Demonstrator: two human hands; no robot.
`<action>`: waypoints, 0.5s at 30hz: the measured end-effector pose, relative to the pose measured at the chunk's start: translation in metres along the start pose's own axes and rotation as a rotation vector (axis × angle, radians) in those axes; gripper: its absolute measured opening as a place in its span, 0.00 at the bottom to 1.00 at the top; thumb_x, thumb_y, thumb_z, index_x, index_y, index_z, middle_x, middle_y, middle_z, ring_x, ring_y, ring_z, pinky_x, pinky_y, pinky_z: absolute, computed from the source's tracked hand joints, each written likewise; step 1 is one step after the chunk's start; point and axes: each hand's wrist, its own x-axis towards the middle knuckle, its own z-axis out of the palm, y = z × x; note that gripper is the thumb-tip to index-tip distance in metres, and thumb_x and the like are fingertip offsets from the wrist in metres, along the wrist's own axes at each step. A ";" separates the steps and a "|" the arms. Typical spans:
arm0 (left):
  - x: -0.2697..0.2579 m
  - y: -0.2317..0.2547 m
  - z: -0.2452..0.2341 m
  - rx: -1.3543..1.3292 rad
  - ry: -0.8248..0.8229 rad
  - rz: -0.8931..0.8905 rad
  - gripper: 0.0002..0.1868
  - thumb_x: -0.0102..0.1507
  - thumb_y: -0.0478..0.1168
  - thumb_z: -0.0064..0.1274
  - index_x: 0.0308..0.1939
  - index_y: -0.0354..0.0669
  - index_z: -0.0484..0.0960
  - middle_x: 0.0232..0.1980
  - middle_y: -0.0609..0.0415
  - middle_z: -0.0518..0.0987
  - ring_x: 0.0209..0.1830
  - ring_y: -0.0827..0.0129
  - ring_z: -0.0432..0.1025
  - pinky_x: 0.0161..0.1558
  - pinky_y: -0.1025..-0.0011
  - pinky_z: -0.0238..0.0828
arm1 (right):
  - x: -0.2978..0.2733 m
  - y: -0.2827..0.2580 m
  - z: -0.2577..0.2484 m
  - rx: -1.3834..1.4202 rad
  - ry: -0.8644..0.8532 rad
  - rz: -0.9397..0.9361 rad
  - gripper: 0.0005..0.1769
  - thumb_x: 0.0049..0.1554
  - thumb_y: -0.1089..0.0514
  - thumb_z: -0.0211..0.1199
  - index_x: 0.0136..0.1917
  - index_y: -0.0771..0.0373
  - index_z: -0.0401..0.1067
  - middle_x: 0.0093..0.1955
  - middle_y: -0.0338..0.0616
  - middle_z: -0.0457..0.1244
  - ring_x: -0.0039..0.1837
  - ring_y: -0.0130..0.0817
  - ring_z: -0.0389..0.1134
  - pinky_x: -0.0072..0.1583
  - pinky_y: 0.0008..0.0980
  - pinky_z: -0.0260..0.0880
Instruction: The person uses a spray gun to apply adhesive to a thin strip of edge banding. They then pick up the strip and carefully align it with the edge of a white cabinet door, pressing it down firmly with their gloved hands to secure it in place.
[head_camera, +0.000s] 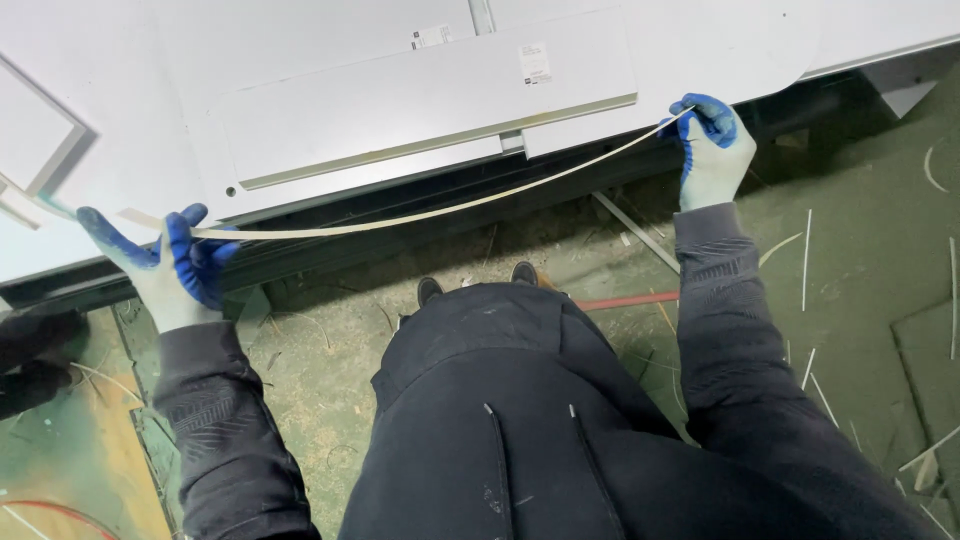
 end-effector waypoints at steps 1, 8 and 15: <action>-0.005 0.007 0.009 -0.016 -0.014 0.004 0.54 0.84 0.63 0.64 0.99 0.80 0.37 0.67 0.47 0.93 0.44 0.77 0.88 0.50 0.76 0.98 | 0.001 0.005 0.003 0.027 0.066 0.033 0.12 0.69 0.76 0.70 0.60 0.63 0.85 0.55 0.48 0.79 0.59 0.35 0.84 0.63 0.34 0.92; 0.020 -0.028 0.016 -0.174 -0.009 -0.036 0.49 0.80 0.55 0.72 0.95 0.74 0.53 0.54 0.52 0.87 0.41 0.65 0.88 0.46 0.67 0.99 | 0.004 0.013 0.012 -0.019 0.165 0.161 0.10 0.71 0.72 0.67 0.60 0.63 0.86 0.51 0.46 0.79 0.49 0.33 0.82 0.50 0.29 0.91; 0.042 -0.033 0.037 -0.179 0.171 -0.128 0.30 0.78 0.45 0.72 0.80 0.55 0.73 0.45 0.62 0.84 0.30 0.73 0.83 0.35 0.74 0.97 | 0.011 0.027 0.023 -0.126 0.196 0.216 0.07 0.69 0.69 0.73 0.59 0.63 0.87 0.48 0.42 0.78 0.44 0.27 0.80 0.49 0.24 0.87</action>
